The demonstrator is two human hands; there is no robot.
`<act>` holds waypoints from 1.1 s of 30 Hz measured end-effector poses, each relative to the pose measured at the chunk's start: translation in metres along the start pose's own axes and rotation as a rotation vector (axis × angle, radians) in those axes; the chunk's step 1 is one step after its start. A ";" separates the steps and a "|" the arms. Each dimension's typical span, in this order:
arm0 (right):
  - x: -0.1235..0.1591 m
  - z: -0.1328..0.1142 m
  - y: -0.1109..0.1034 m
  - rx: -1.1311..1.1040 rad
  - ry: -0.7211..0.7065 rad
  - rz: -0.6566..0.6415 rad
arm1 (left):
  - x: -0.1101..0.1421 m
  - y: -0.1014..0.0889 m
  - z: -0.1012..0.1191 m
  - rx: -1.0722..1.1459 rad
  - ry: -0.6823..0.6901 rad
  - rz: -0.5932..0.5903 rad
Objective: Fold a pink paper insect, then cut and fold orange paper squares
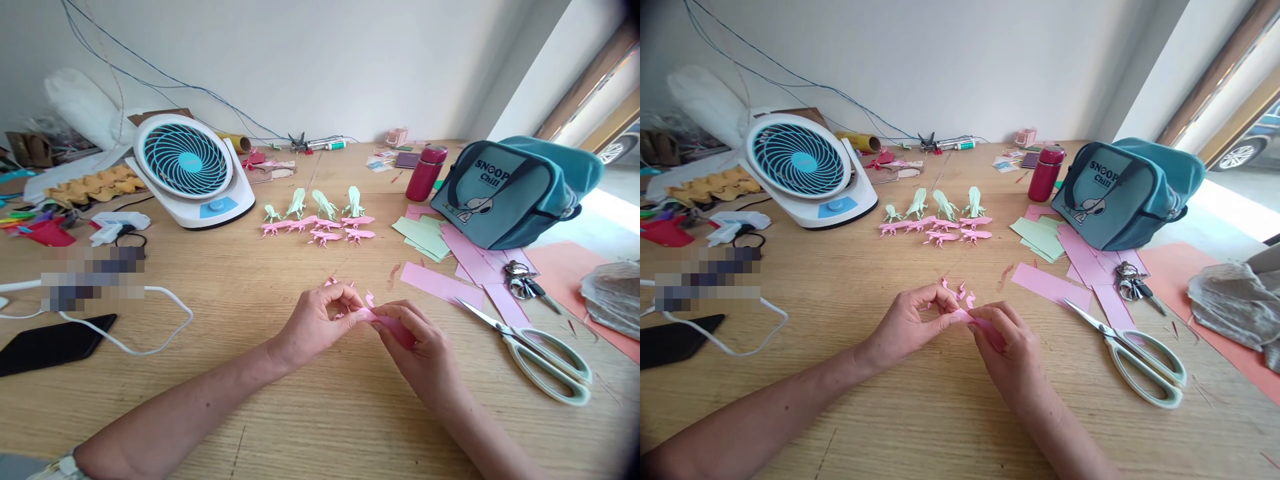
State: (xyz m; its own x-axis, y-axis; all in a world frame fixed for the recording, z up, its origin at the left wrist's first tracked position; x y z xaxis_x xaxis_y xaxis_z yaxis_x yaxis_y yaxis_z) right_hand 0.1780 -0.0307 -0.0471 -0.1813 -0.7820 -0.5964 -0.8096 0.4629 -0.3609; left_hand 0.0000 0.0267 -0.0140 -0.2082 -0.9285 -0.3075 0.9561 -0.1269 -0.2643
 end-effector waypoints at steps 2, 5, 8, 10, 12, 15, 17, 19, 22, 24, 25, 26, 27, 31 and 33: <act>0.000 -0.001 0.000 0.004 -0.011 -0.010 | 0.002 0.001 0.001 0.012 -0.014 -0.006; 0.000 -0.002 0.002 0.027 -0.043 -0.031 | 0.004 0.003 0.001 0.026 -0.017 0.001; 0.001 -0.004 0.003 0.088 -0.091 -0.037 | 0.005 0.005 -0.001 0.052 -0.031 0.015; 0.002 -0.004 0.004 0.121 -0.123 -0.035 | 0.004 0.006 -0.004 0.078 -0.060 0.015; 0.003 -0.004 0.004 0.143 -0.147 -0.028 | 0.004 0.006 -0.007 0.115 -0.105 0.006; 0.004 -0.004 0.003 0.160 -0.164 -0.013 | 0.002 0.006 -0.010 0.163 -0.178 -0.030; 0.003 -0.003 0.002 0.151 -0.169 -0.010 | 0.001 0.005 -0.009 0.154 -0.188 -0.060; 0.002 -0.003 0.001 0.130 -0.169 -0.004 | 0.000 0.003 -0.005 0.096 -0.139 -0.103; 0.000 -0.003 -0.001 0.111 -0.139 0.000 | -0.002 0.000 -0.001 -0.037 0.043 -0.161; 0.000 -0.003 -0.001 0.101 -0.110 -0.015 | -0.002 -0.001 -0.002 -0.120 0.185 -0.154; 0.000 -0.003 -0.001 0.094 -0.102 -0.026 | -0.002 -0.001 -0.004 -0.148 0.236 -0.139; 0.000 -0.003 -0.001 0.090 -0.097 -0.039 | -0.002 -0.002 -0.006 -0.165 0.269 -0.123; 0.000 -0.003 0.000 0.088 -0.096 -0.050 | -0.001 -0.001 -0.008 -0.167 0.282 -0.104; 0.003 -0.002 0.003 0.111 -0.113 -0.070 | 0.002 0.002 -0.012 -0.087 0.117 -0.029; 0.004 -0.001 0.004 0.131 -0.123 -0.075 | 0.003 0.005 -0.011 -0.032 -0.003 0.008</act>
Point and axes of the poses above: each hand's wrist, its own x-axis away from the middle knuckle, its own y-axis out of the palm, z = x × y, the point moved 1 cm from there along -x, towards the middle knuckle, and after that the axes turned 15 degrees about z, right-handed, at the moved point
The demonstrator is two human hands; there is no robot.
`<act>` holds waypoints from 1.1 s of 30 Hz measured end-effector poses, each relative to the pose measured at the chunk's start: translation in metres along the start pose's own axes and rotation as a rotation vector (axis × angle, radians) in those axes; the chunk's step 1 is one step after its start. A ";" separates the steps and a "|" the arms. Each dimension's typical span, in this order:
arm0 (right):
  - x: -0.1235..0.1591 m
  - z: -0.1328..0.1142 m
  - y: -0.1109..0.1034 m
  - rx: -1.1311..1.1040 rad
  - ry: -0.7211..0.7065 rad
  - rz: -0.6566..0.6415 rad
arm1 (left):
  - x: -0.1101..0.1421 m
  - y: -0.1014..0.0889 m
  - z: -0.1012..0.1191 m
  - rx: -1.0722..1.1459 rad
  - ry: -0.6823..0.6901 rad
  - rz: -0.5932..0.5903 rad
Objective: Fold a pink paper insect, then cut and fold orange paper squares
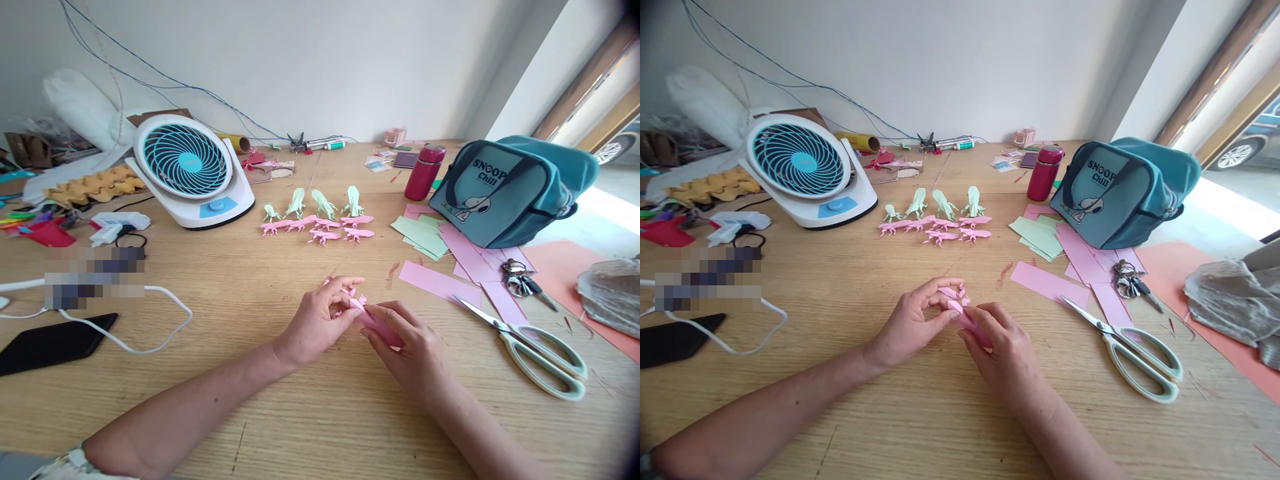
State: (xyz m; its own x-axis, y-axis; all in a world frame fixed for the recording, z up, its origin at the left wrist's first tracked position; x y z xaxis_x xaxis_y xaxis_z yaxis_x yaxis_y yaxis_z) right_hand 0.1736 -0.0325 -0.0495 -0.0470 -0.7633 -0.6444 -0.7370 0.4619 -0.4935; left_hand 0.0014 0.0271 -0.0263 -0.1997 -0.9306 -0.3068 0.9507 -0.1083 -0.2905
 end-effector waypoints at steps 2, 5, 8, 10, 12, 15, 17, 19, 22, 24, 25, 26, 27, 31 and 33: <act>0.000 0.001 0.001 0.016 -0.001 -0.004 | 0.001 0.002 0.001 0.038 -0.086 0.013; 0.000 0.001 0.001 -0.002 0.006 0.009 | 0.000 0.003 0.003 0.042 -0.137 -0.009; -0.001 0.001 0.000 -0.031 0.030 0.011 | 0.000 0.002 0.005 -0.005 -0.079 -0.051; -0.001 0.001 -0.001 -0.041 0.054 0.001 | 0.000 0.002 0.005 -0.042 -0.011 -0.068; -0.001 0.001 -0.002 -0.069 0.091 -0.010 | 0.000 0.001 0.005 -0.061 0.035 -0.070; -0.002 0.003 -0.002 -0.155 0.162 -0.026 | -0.001 -0.001 0.005 -0.033 0.044 -0.072; -0.003 0.005 -0.001 -0.214 0.199 -0.034 | -0.001 -0.001 0.005 -0.003 0.031 -0.079; -0.004 0.006 0.000 -0.257 0.238 -0.033 | -0.002 -0.001 0.007 0.013 0.014 -0.083; -0.005 0.009 0.001 -0.283 0.306 -0.015 | -0.003 -0.002 0.009 0.035 0.006 -0.093; -0.004 0.011 0.001 -0.273 0.349 -0.002 | -0.007 -0.006 0.008 0.050 0.015 -0.072; -0.004 0.012 0.000 -0.261 0.367 0.004 | -0.011 -0.010 0.007 0.042 0.022 -0.047; -0.004 0.013 0.000 -0.246 0.384 0.011 | -0.015 -0.014 0.005 0.022 0.037 -0.017; -0.004 0.014 -0.001 -0.232 0.398 0.015 | -0.020 -0.019 0.003 -0.025 0.056 0.016; -0.003 0.018 -0.002 -0.216 0.437 0.025 | -0.042 -0.038 -0.014 -0.322 0.244 -0.012; -0.003 0.020 -0.002 -0.218 0.442 0.020 | -0.048 -0.044 -0.022 -0.437 0.337 -0.137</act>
Point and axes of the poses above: each hand's wrist, its own x-axis away from the middle knuckle, its own y-axis out of the palm, z = x × y, the point moved 1 cm from there along -x, towards the middle knuckle, and after that the axes turned 15 degrees about z, right-handed, at the moved point
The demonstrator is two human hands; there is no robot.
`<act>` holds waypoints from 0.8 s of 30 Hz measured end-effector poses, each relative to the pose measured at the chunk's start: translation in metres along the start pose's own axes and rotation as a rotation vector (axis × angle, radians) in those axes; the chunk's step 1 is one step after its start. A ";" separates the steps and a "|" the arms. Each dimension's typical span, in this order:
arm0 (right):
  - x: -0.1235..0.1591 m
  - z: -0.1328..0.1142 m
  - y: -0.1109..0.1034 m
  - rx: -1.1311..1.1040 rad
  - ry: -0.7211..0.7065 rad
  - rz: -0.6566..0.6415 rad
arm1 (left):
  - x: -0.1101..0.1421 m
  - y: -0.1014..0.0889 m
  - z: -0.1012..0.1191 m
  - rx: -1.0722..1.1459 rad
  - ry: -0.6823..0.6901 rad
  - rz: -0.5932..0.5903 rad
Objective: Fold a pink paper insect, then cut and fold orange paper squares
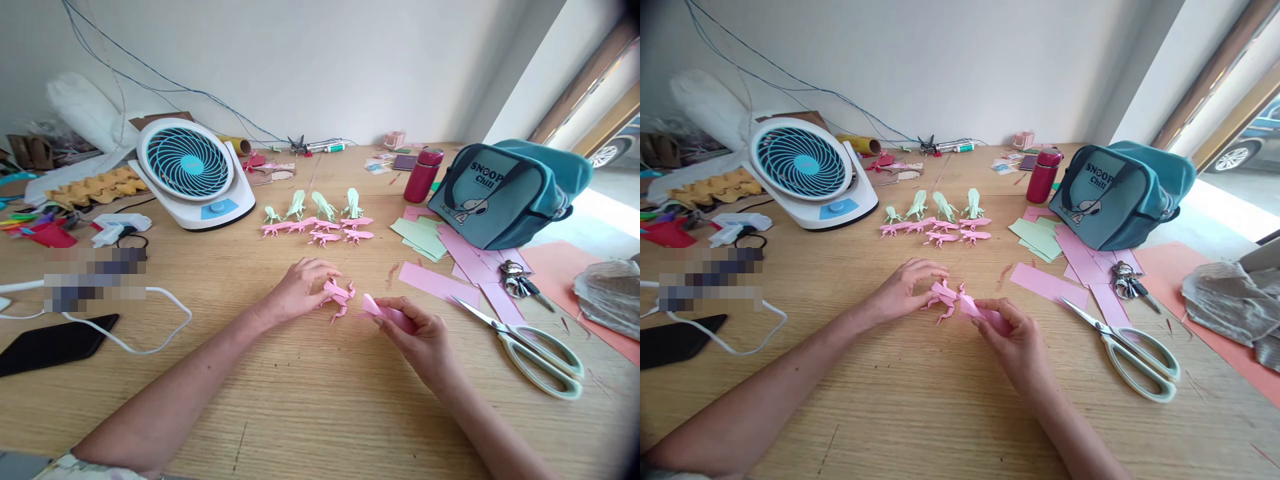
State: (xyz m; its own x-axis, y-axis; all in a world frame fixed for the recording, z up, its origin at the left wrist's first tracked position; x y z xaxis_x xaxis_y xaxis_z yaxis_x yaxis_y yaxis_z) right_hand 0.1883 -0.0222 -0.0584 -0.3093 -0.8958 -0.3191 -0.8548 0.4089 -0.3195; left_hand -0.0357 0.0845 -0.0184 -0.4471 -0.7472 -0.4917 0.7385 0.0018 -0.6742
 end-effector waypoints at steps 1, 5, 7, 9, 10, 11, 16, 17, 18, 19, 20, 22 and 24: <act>0.000 0.001 0.000 0.004 -0.001 -0.003 | 0.000 0.000 -0.003 -0.033 0.039 -0.054; 0.000 0.004 0.001 0.018 -0.009 -0.018 | 0.003 0.004 -0.006 -0.069 0.109 -0.177; 0.000 0.005 0.001 0.015 -0.009 -0.028 | 0.004 0.007 -0.005 -0.074 0.099 -0.182; 0.000 0.005 0.002 0.019 -0.009 -0.034 | 0.004 0.007 -0.005 -0.079 0.073 -0.164; 0.000 0.004 0.001 0.021 -0.014 -0.035 | 0.003 0.007 -0.004 -0.069 0.061 -0.151; -0.001 0.003 0.001 0.020 -0.026 -0.034 | 0.002 0.005 -0.004 -0.044 0.051 -0.138; -0.001 0.000 -0.001 0.033 -0.134 -0.025 | -0.002 -0.005 0.007 0.189 0.032 -0.086; -0.001 0.000 -0.001 0.048 -0.144 -0.028 | -0.002 -0.006 0.010 0.208 0.040 -0.078; 0.000 -0.001 -0.001 0.064 -0.151 -0.030 | -0.002 -0.007 0.012 0.214 0.050 -0.076; 0.000 -0.001 -0.001 0.078 -0.157 -0.032 | -0.002 -0.008 0.015 0.212 0.060 -0.075; 0.000 -0.002 -0.001 0.090 -0.164 -0.030 | -0.001 -0.008 0.017 0.207 0.068 -0.075; 0.001 -0.003 -0.001 0.113 -0.177 -0.022 | 0.000 -0.009 0.020 0.194 0.083 -0.073; 0.001 -0.003 -0.001 0.130 -0.184 -0.017 | 0.000 -0.009 0.023 0.181 0.093 -0.067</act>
Point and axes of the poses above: each hand's wrist, its own x-axis away from the middle knuckle, its own y-axis out of the palm, z = x × y, the point moved 1 cm from there along -x, towards the middle knuckle, and after that the axes turned 15 degrees about z, right-handed, at the moved point
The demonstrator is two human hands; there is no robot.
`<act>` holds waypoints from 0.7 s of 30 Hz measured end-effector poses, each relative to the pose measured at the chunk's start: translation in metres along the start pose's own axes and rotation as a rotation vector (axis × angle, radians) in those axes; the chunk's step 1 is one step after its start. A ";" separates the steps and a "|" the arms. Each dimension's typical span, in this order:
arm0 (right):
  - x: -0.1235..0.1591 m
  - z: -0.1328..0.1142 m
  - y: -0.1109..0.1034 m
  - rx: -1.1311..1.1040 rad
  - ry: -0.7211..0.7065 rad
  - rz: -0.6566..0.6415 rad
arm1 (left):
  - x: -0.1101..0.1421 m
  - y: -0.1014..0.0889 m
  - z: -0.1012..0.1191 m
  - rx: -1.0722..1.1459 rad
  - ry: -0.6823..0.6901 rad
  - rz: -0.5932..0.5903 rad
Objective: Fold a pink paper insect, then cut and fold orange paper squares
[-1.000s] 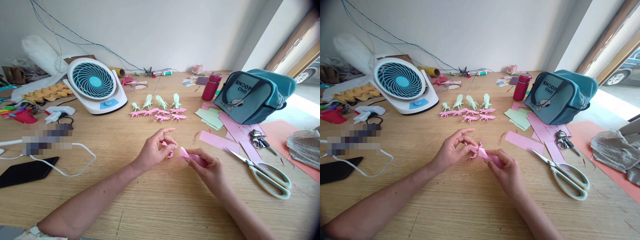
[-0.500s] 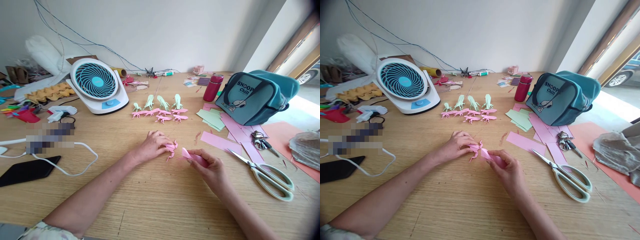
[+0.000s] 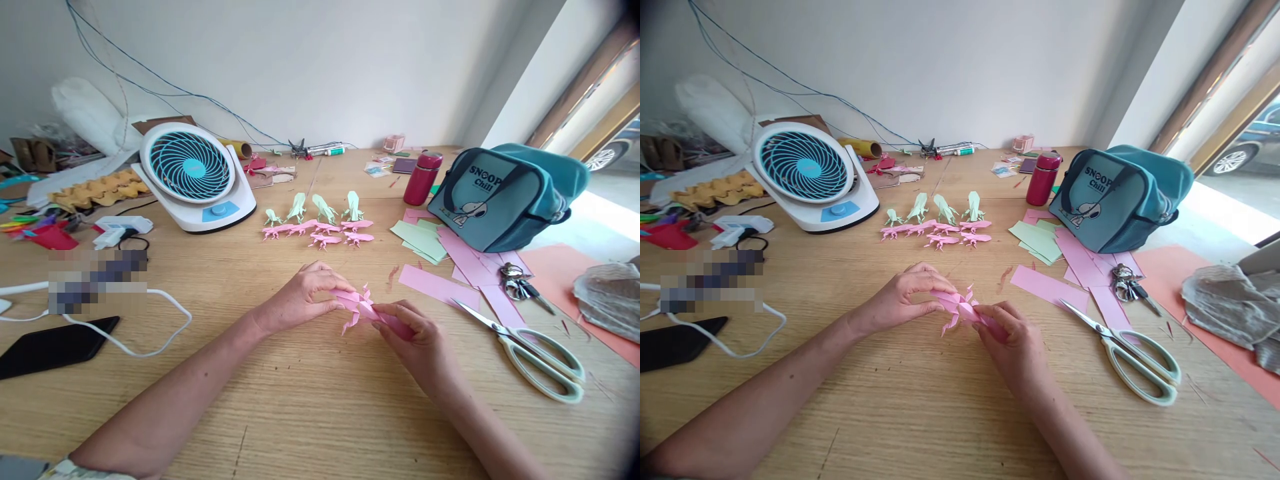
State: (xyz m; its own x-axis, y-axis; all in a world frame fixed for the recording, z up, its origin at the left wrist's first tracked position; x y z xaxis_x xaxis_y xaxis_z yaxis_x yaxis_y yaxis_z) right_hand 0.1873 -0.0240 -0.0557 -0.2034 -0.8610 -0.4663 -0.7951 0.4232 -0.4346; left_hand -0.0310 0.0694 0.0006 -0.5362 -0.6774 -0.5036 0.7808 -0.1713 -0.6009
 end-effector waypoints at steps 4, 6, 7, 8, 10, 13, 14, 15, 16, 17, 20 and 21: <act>0.000 0.000 0.001 0.006 -0.004 0.003 | -0.001 -0.002 0.004 -0.048 0.030 0.005; 0.000 -0.001 0.001 0.002 -0.010 -0.002 | -0.001 -0.003 0.006 -0.084 0.049 -0.017; 0.001 -0.002 0.001 0.001 -0.013 -0.006 | -0.001 -0.003 0.007 -0.101 0.058 -0.029; 0.001 -0.003 0.000 0.005 -0.017 -0.010 | -0.001 -0.004 0.008 -0.118 0.068 -0.037; 0.001 -0.004 0.000 0.022 -0.024 -0.014 | -0.001 -0.004 0.009 -0.146 0.084 -0.043; 0.001 -0.007 -0.001 0.046 -0.038 -0.013 | 0.000 -0.004 0.011 -0.178 0.103 -0.050; 0.001 -0.007 -0.001 0.051 -0.043 -0.012 | 0.000 -0.004 0.012 -0.191 0.115 -0.054; 0.001 -0.007 -0.001 0.056 -0.049 -0.011 | 0.001 -0.003 0.012 -0.210 0.133 -0.059; 0.001 -0.008 0.000 0.060 -0.056 -0.009 | 0.001 -0.003 0.012 -0.236 0.154 -0.065; 0.001 -0.008 0.000 0.063 -0.062 -0.006 | 0.001 -0.002 0.012 -0.265 0.178 -0.073; 0.001 -0.009 0.000 0.069 -0.082 0.009 | 0.003 0.000 0.011 -0.346 0.240 -0.084; 0.001 -0.009 0.000 0.071 -0.088 0.013 | 0.003 0.000 0.011 -0.363 0.252 -0.084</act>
State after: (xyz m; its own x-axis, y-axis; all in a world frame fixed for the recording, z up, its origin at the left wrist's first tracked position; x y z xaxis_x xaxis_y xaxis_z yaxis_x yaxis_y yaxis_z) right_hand 0.1822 -0.0276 -0.0492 -0.1601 -0.8285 -0.5366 -0.7495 0.4558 -0.4800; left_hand -0.0289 0.0595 0.0054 -0.6895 -0.4687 -0.5522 0.5922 0.0740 -0.8024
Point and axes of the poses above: each hand's wrist, its own x-axis away from the middle knuckle, its own y-axis out of the palm, z = x × y, the point moved 1 cm from there along -x, towards the middle knuckle, and after that the axes turned 15 degrees about z, right-handed, at the moved point
